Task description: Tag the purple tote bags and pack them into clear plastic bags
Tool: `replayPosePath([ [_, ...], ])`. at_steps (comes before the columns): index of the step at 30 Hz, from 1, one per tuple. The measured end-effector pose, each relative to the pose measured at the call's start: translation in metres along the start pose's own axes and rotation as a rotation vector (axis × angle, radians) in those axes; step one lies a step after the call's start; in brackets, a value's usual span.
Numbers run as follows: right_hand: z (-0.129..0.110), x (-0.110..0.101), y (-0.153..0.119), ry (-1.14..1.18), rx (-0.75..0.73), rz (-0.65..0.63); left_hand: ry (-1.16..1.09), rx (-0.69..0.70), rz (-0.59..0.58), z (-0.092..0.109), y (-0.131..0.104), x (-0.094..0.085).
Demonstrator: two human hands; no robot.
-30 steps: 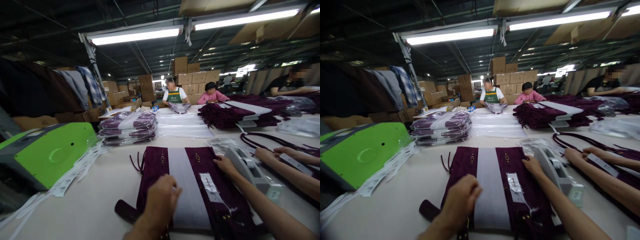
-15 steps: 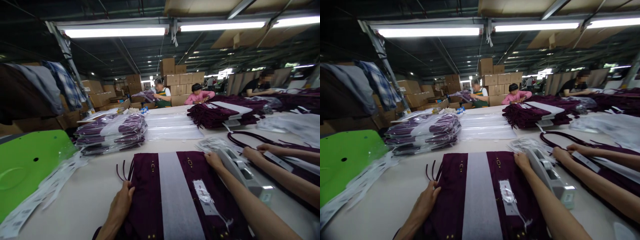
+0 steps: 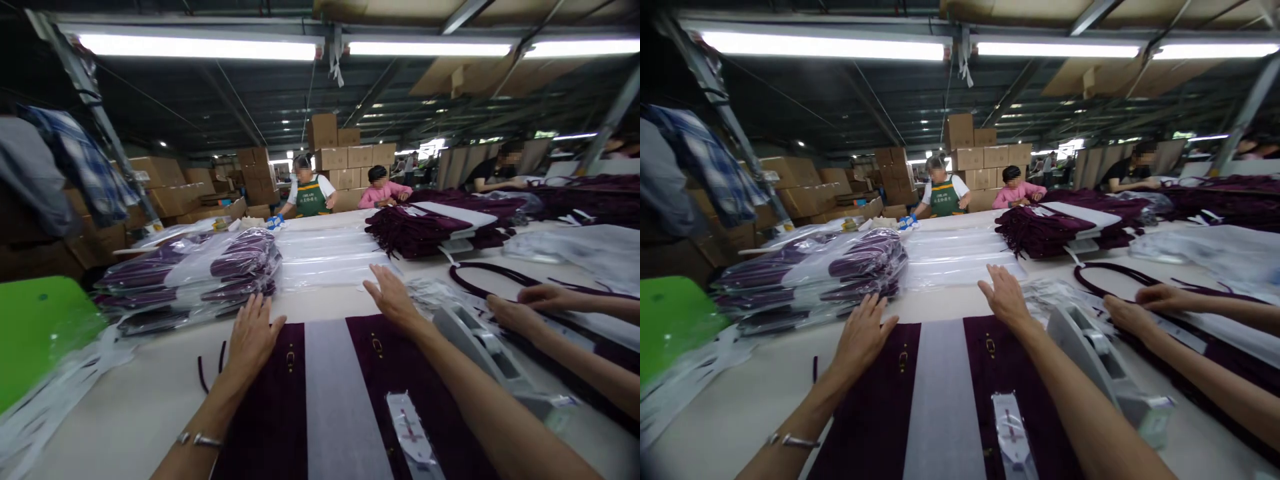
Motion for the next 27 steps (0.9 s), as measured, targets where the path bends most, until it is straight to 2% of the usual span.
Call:
replayPosePath([
  [3, 0.022, 0.035, -0.012, -0.062, 0.058, -0.120, -0.085, -0.079, -0.167, -0.027, -0.009, 0.061],
  [5, 0.037, 0.052, -0.022, -0.099, 0.088, -0.217, -0.138, -0.085, -0.219, -0.044, -0.018, 0.086],
  [7, 0.044, 0.061, -0.027, -0.133, 0.089, -0.278, -0.117, -0.088, -0.281, -0.054, -0.020, 0.090],
  [9, 0.045, 0.064, -0.027, -0.188, 0.055, -0.303, -0.025, -0.054, -0.327, -0.054, -0.013, 0.078],
  [11, 0.043, 0.064, -0.024, -0.240, 0.019, -0.309, 0.076, 0.051, -0.278, -0.044, 0.006, 0.060],
  [13, 0.041, 0.065, -0.023, -0.262, 0.012, -0.299, 0.118, 0.218, -0.173, -0.023, 0.038, 0.046],
  [16, 0.040, 0.065, -0.024, -0.263, 0.030, -0.287, 0.091, 0.449, -0.096, 0.019, 0.102, 0.046],
  [18, 0.040, 0.065, -0.025, -0.257, 0.052, -0.291, 0.083, 0.511, -0.109, 0.045, 0.147, 0.061],
  [21, 0.040, 0.065, -0.026, -0.253, 0.093, -0.302, 0.070, 0.491, -0.145, 0.071, 0.200, 0.096],
  [24, 0.041, 0.066, -0.026, -0.262, 0.105, -0.302, 0.069, 0.420, -0.218, 0.079, 0.226, 0.131],
  [27, 0.042, 0.068, -0.026, -0.264, 0.102, -0.286, 0.089, 0.352, -0.308, 0.078, 0.235, 0.151],
])
Point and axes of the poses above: each hand's wrist, its own y-axis towards the middle knuckle, its own x-axis out of the palm, z = x × y, the point moved 1 cm from there along y, towards the middle knuckle, and after that the axes turned 5 degrees about x, right-handed, at the moved point
